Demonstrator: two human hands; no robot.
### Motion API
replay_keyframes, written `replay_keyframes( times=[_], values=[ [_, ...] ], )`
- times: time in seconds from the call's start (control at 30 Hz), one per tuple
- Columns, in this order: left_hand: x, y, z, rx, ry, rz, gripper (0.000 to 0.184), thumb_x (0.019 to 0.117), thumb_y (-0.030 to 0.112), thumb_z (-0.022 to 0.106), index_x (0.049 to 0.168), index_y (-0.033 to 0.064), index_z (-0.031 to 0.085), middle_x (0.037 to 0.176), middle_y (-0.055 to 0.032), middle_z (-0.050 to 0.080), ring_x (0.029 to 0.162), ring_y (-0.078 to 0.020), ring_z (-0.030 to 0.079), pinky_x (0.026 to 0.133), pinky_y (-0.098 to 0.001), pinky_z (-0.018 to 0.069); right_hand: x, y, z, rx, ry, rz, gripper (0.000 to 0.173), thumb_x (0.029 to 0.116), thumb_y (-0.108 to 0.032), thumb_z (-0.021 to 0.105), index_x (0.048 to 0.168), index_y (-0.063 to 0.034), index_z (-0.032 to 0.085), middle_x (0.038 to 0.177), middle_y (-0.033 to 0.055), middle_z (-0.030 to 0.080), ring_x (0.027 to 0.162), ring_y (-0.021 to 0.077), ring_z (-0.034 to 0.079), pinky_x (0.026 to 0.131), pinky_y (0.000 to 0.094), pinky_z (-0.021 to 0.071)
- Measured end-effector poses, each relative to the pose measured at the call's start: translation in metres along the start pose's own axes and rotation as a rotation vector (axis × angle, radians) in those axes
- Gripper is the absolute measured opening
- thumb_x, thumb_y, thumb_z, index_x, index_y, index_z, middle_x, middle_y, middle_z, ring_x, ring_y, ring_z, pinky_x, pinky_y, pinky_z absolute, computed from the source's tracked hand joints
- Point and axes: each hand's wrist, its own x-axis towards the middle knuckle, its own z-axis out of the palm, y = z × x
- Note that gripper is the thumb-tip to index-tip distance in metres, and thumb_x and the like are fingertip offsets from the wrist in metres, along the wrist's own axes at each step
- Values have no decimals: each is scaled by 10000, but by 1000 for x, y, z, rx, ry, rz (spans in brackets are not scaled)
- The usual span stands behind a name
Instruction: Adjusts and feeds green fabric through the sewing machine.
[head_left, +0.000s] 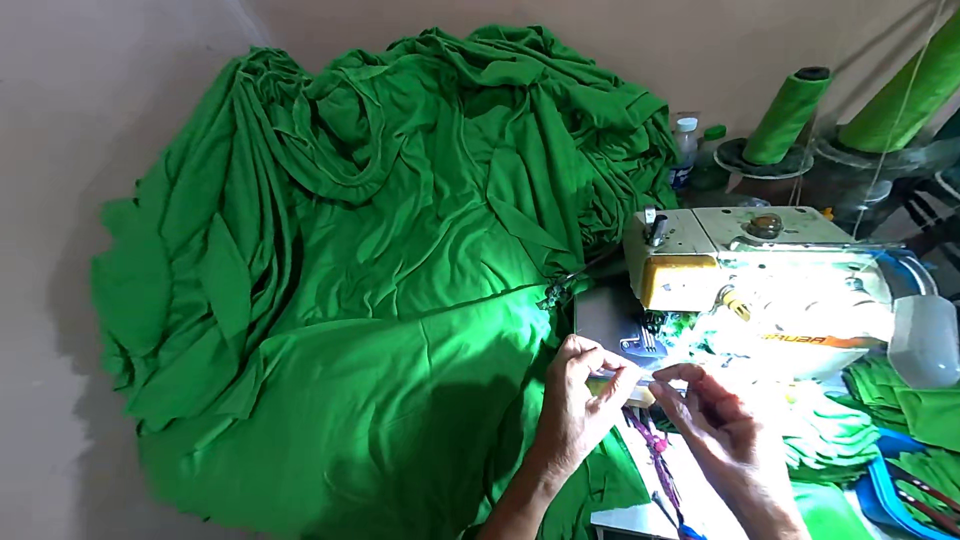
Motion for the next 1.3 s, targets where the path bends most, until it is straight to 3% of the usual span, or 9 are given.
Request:
replay_keyframes(
  times=[0.13, 0.33, 0.43, 0.5, 0.6, 0.67, 0.8, 1.0, 1.3],
  values=[
    [2, 7, -3, 256, -121, -14, 258, 962, 173, 544, 866, 32, 738, 933, -119, 663, 976, -268, 616, 831, -478, 432, -3, 2, 5, -42, 16, 8, 166, 932, -152, 649, 960, -6, 724, 624, -143, 471, 529, -145, 339, 492, 42, 281],
    [11, 5, -2, 437, -218, 58, 286, 974, 167, 516, 827, 14, 708, 890, -141, 669, 961, -318, 638, 827, -528, 399, -4, 3, 11, -188, 43, 41, 179, 934, -164, 626, 898, -18, 721, 576, -144, 416, 496, -136, 296, 468, 56, 247],
    [22, -4, 2, 438, -189, 89, 307, 976, 203, 590, 769, 20, 723, 803, -115, 668, 848, -280, 659, 811, -514, 429, 1, 7, 14, -356, 79, 27, 212, 945, -180, 590, 887, -18, 713, 612, -84, 485, 524, -98, 367, 495, 84, 299],
    [30, -13, 3, 389, -152, 57, 306, 994, 223, 608, 811, 26, 756, 858, -110, 687, 851, -249, 674, 802, -488, 479, 7, 11, 15, -481, 135, -15, 220, 929, -174, 594, 864, -12, 728, 712, 14, 595, 611, -10, 478, 561, 143, 375],
    [36, -29, 0, 260, -94, -2, 246, 1004, 134, 586, 876, 3, 750, 949, -119, 693, 854, -182, 693, 791, -352, 574, 16, 18, 18, -549, 225, -16, 216, 929, -144, 604, 871, 22, 729, 759, 106, 639, 656, 102, 551, 610, 241, 433],
    [33, -35, 0, 174, -53, 8, 198, 984, 66, 584, 902, -19, 744, 963, -136, 692, 848, -157, 695, 789, -280, 583, 18, 25, 22, -529, 234, 42, 214, 946, -131, 588, 903, 29, 723, 757, 98, 655, 644, 87, 605, 612, 220, 496],
    [28, -45, 2, 144, -41, 66, 212, 978, 91, 596, 863, -9, 743, 957, -120, 656, 813, -101, 668, 747, -196, 564, 18, 29, 29, -484, 293, 40, 209, 952, -107, 585, 932, 56, 715, 727, 85, 653, 611, 18, 598, 599, 151, 495],
    [27, -50, 1, 151, -17, 130, 196, 955, 98, 607, 847, 9, 744, 930, -100, 661, 856, -98, 654, 796, -180, 534, 19, 30, 31, -469, 311, 56, 210, 951, -128, 592, 917, 42, 712, 698, 29, 636, 586, -54, 563, 579, 93, 469],
    [24, -50, 2, 137, -9, 122, 201, 967, 96, 596, 862, 16, 747, 957, -101, 653, 859, -84, 655, 792, -171, 543, 26, 36, 38, -616, 374, -16, 231, 928, -159, 606, 838, 14, 730, 704, 66, 609, 617, 9, 525, 581, 128, 406]
  ],
)
